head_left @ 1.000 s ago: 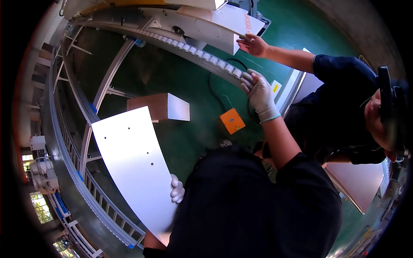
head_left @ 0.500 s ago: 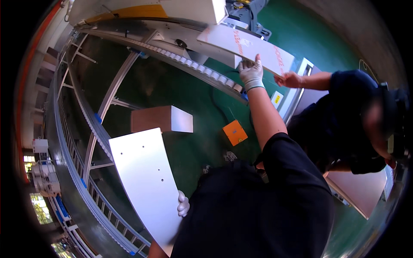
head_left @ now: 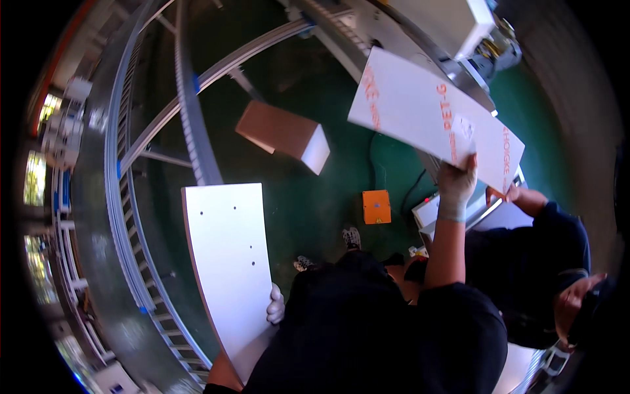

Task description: The person walks through a manufacturing facility, receives a white panel from another worker, places it onto a conveyor belt, and then handles several rolls of edging tape on the floor.

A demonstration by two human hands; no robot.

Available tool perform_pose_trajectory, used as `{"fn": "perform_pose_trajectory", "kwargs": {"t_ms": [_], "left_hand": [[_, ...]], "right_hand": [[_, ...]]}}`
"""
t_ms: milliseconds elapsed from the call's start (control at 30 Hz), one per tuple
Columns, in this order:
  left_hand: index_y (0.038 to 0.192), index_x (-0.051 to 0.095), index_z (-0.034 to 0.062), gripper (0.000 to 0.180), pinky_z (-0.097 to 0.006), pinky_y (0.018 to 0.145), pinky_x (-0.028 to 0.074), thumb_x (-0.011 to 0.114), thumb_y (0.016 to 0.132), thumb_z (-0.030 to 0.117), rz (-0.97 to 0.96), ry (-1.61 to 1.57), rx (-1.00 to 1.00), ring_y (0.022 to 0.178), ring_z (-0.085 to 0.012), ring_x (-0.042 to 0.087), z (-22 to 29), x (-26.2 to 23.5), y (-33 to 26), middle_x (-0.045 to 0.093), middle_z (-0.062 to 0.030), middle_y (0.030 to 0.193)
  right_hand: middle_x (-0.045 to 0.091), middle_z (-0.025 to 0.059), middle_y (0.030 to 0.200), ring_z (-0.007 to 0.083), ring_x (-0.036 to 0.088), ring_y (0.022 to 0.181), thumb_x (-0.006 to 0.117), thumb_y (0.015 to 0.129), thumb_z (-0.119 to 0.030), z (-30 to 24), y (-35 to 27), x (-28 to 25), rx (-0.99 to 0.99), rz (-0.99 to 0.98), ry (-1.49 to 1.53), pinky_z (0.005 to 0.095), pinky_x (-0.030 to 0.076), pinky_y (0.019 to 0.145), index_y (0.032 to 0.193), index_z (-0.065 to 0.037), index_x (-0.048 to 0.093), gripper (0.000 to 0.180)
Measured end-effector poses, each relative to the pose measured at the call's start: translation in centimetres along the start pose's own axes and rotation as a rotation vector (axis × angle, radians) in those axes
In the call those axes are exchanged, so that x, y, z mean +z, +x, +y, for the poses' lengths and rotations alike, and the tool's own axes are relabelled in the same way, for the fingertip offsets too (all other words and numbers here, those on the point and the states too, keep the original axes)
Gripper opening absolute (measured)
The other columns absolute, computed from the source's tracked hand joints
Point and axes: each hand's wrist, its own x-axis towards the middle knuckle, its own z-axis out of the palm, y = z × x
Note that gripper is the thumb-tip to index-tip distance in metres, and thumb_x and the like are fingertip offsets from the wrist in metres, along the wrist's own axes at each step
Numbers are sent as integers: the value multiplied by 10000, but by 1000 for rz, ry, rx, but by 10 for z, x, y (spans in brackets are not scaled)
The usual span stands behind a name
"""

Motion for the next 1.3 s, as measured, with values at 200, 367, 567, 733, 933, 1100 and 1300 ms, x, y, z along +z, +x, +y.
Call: {"fn": "perform_pose_trajectory", "kwargs": {"t_ms": [200,367,567,733,933,1100,1300], "left_hand": [[1168,582,-6,633,-372,696,446,372,1028,574,15,-93,243,719,-234,551,2,-70,-97,607,-121,862],[1216,586,-1,632,-403,710,474,350,1032,556,-55,-158,478,751,-278,579,-45,-164,-200,610,-140,885],[945,619,31,358,-285,465,368,565,996,381,538,-134,703,509,-173,460,-91,-218,-307,508,-62,628],[918,620,56,322,-267,448,341,638,958,375,754,-220,801,500,-148,442,-85,-240,-383,497,-47,622],[991,633,20,453,-274,462,391,563,988,468,344,-533,892,521,-179,489,-107,-370,-451,542,-72,665],[999,631,9,473,-248,507,423,508,1023,465,703,-385,903,611,-150,549,-32,-384,-527,584,-84,718],[1003,623,12,436,-249,515,425,493,1040,427,902,-295,1038,588,-152,525,84,-419,-659,558,-70,706]], "right_hand": [[576,114,1421,312,556,1293,560,1008,-416,85,-91,49,358,-99,-103,492,409,1127,1466,-57,463,590],[606,155,1378,307,637,1202,543,1016,-483,202,-176,107,520,-261,-233,450,526,1007,1444,-44,455,619],[638,153,1339,306,653,1180,579,999,-492,358,-328,162,761,-480,-305,457,527,1009,1428,-43,469,631],[609,147,1389,315,654,1173,580,995,-493,479,-452,211,967,-684,-386,446,531,1008,1444,-18,462,664],[613,145,1367,314,635,1191,607,995,-418,591,-606,235,1182,-667,-464,445,523,1015,1443,-2,449,631],[629,136,1346,297,617,1211,629,989,-406,711,-696,216,1421,-652,-532,461,481,1069,1417,-19,490,594],[591,115,1403,288,586,1244,557,1023,-462,869,-821,209,1426,-510,-649,463,456,1090,1433,-52,500,582]]}}
